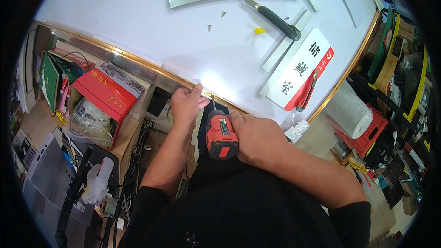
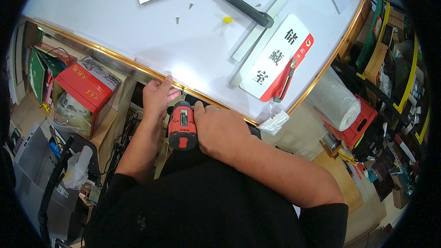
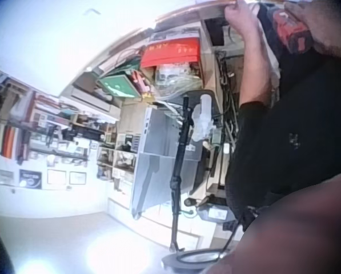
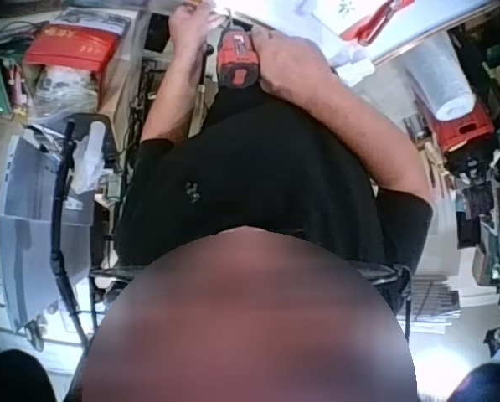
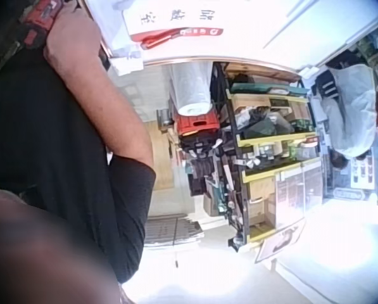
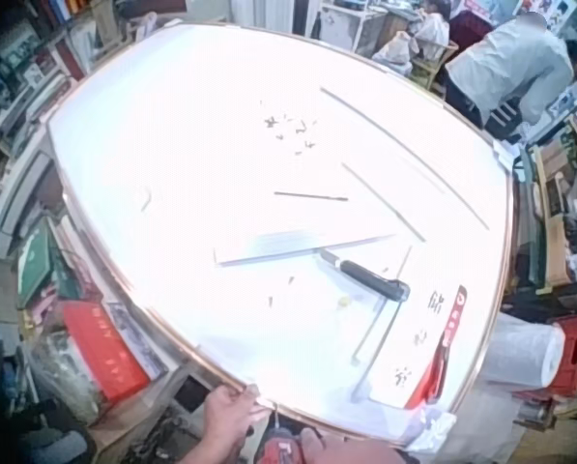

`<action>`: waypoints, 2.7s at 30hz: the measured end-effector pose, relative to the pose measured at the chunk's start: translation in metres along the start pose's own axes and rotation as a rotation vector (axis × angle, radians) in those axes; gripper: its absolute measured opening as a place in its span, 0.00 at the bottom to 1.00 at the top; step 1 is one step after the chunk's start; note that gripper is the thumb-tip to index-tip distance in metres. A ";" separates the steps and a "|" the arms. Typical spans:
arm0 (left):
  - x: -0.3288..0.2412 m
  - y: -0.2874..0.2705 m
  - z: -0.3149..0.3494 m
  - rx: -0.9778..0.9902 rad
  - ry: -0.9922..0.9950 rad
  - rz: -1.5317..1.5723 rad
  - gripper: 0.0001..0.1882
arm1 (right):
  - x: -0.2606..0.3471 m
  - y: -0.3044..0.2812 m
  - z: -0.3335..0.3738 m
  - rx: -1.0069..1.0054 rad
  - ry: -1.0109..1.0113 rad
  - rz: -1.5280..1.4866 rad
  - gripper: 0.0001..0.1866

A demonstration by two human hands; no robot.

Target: The person retrieves a utility knife and cuts a gold trim strip along a white board edge. They apply adhesive to the trim, press it into place, and use a cordless drill to fasten screws along the board edge. The person also handles white plastic corner pieces and aligns them with the trim.

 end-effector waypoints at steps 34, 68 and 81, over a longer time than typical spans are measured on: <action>-0.001 0.001 0.000 -0.003 0.010 0.005 0.18 | -0.002 -0.005 -0.001 -0.011 0.004 0.003 0.30; 0.035 0.014 0.012 -0.117 0.121 0.031 0.26 | -0.084 0.009 0.084 -0.624 -0.288 -0.268 0.40; 0.104 0.057 -0.002 0.281 -0.094 1.000 0.29 | -0.255 0.127 0.230 -1.049 0.186 -1.039 0.28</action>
Point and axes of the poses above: each hand's wrist, its own z-axis away from the middle knuckle, its own y-axis out of the palm, x = y × z, the point moved 1 cm from there along -z, towards the middle knuckle, and after that the axes turned 10 degrees about -y, right-handed, at the moved point
